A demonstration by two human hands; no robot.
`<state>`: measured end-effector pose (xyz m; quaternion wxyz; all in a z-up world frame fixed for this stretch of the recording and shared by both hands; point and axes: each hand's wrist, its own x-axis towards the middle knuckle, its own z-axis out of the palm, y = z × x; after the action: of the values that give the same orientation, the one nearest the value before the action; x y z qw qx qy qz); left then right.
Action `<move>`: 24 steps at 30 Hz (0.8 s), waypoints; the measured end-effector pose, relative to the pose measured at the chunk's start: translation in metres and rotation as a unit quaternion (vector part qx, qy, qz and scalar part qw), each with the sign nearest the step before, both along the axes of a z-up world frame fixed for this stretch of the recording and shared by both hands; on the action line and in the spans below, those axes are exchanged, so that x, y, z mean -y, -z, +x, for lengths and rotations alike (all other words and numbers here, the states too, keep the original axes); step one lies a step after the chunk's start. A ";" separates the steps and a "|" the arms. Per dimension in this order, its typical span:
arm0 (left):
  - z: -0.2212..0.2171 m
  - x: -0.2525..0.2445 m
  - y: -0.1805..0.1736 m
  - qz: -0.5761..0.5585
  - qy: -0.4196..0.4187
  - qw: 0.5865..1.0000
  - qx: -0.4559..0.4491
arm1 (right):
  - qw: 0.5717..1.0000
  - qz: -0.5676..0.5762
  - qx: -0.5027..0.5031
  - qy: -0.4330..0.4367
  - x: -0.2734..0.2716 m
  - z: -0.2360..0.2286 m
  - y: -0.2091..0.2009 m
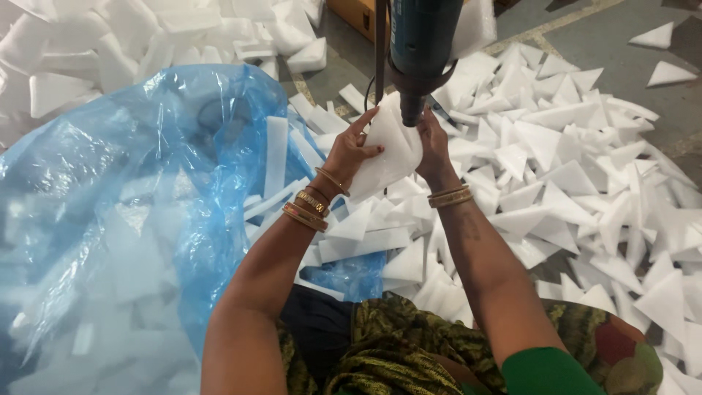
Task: The person sits on the floor and repeatedly picks up white foam pieces from a large pile. They hold each piece with both hands, inspect it, and then place it back onto the pile. The process is repetitive and involves handling the foam pieces one at a time.
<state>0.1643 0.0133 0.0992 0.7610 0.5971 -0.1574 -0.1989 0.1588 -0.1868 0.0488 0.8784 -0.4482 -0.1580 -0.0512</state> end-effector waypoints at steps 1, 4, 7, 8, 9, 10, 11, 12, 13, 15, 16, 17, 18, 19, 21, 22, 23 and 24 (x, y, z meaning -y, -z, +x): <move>0.003 0.001 -0.001 -0.013 -0.003 1.000 0.006 | 0.996 -0.076 0.024 0.035 0.001 0.001 -0.001; -0.008 0.007 -0.001 -0.019 -0.003 0.999 0.026 | 0.951 -0.282 0.050 0.119 0.007 -0.011 -0.005; -0.042 0.004 0.005 0.142 -0.008 0.988 0.067 | 0.951 -0.295 -0.011 0.096 0.007 -0.043 -0.004; -0.055 0.003 0.008 0.145 -0.004 0.985 0.097 | 0.979 -0.195 -0.040 0.047 0.002 -0.056 -0.001; -0.068 0.003 0.012 0.149 0.001 0.981 0.128 | 0.993 -0.091 -0.069 -0.002 -0.001 -0.068 0.001; -0.078 0.001 0.016 0.153 0.005 0.975 0.158 | 0.993 -0.088 -0.075 -0.008 -0.004 -0.079 0.004; -0.086 0.000 0.019 0.126 0.020 0.985 0.117 | 0.993 -0.084 -0.080 -0.014 -0.006 -0.090 0.007; -0.096 0.000 0.024 0.100 0.035 0.992 0.074 | 0.993 -0.079 -0.087 -0.020 -0.008 -0.102 0.011; -0.105 0.000 0.028 0.074 0.051 0.996 0.030 | 0.991 -0.083 -0.107 -0.021 -0.010 -0.113 0.014; -0.120 -0.003 0.031 0.103 0.056 0.993 0.024 | 0.985 -0.092 -0.144 -0.024 -0.013 -0.131 0.015; -0.126 -0.004 0.032 0.116 0.058 0.991 0.022 | 0.981 -0.111 -0.158 -0.018 -0.014 -0.138 0.015; -0.131 -0.005 0.032 0.118 0.067 0.991 -0.004 | 0.977 -0.129 -0.172 -0.012 -0.017 -0.145 0.014; -0.136 -0.008 0.031 0.119 0.074 0.990 -0.028 | 0.972 -0.147 -0.185 -0.007 -0.019 -0.150 0.013; -0.140 -0.009 0.031 0.121 0.082 0.988 -0.052 | 0.972 -0.138 -0.190 -0.014 -0.021 -0.154 0.011; -0.146 -0.012 0.031 0.106 0.087 0.989 -0.048 | 0.973 -0.117 -0.198 -0.029 -0.025 -0.159 0.009; -0.148 -0.013 0.031 0.098 0.089 0.990 -0.046 | 0.974 -0.108 -0.197 -0.034 -0.027 -0.161 0.008; -0.149 -0.013 0.031 0.106 0.091 0.989 -0.042 | 0.975 -0.099 -0.196 -0.040 -0.029 -0.163 0.007; -0.150 -0.014 0.031 0.114 0.091 0.989 -0.038 | 0.976 -0.091 -0.194 -0.046 -0.030 -0.165 0.006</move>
<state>0.0144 0.0275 0.0679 0.6722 0.6549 -0.1589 -0.3065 -0.0064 -0.1566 0.0427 0.8492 -0.5200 -0.0087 0.0917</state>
